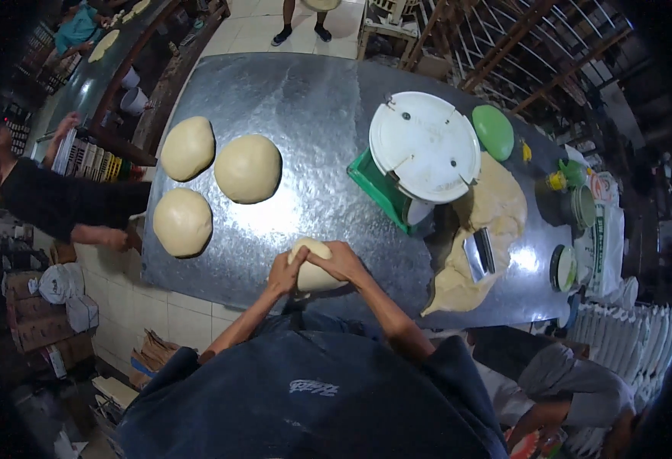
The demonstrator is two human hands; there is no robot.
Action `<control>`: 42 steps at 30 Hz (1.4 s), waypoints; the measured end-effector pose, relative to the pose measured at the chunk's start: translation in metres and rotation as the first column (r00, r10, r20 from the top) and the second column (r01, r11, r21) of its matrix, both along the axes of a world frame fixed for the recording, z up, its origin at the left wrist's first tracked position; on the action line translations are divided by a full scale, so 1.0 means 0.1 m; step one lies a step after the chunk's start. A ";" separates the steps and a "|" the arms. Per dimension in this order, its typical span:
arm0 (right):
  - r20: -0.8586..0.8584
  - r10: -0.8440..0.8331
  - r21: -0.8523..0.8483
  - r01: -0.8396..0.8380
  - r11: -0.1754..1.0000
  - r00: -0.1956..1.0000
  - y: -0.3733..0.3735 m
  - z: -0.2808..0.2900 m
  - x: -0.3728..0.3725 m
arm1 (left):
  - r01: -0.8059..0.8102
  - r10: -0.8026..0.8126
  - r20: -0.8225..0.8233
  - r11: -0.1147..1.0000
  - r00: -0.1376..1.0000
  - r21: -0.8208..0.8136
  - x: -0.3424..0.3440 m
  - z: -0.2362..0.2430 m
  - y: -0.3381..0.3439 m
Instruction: Kneading large portions of bread dough and using a scale and bench scraper to portion them on a metal table.
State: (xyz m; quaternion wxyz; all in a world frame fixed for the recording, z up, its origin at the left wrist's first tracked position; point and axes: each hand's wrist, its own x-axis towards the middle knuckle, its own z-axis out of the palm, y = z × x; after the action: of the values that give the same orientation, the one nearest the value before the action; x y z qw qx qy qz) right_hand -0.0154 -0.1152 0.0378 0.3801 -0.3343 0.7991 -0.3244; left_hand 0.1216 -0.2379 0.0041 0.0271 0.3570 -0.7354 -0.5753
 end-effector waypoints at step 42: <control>-0.214 -0.630 -0.466 0.488 0.738 0.747 0.16 -0.56 0.89 | 0.510 -0.517 -0.050 0.853 0.854 -0.115 -0.14 -0.03 -0.39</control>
State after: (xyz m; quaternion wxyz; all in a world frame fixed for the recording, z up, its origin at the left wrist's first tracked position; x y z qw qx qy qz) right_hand 0.0734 -0.0993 -0.0182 0.0380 -0.1942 0.8388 -0.5072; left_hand 0.1080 -0.2770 0.0006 -0.0811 0.1230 -0.8296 -0.5385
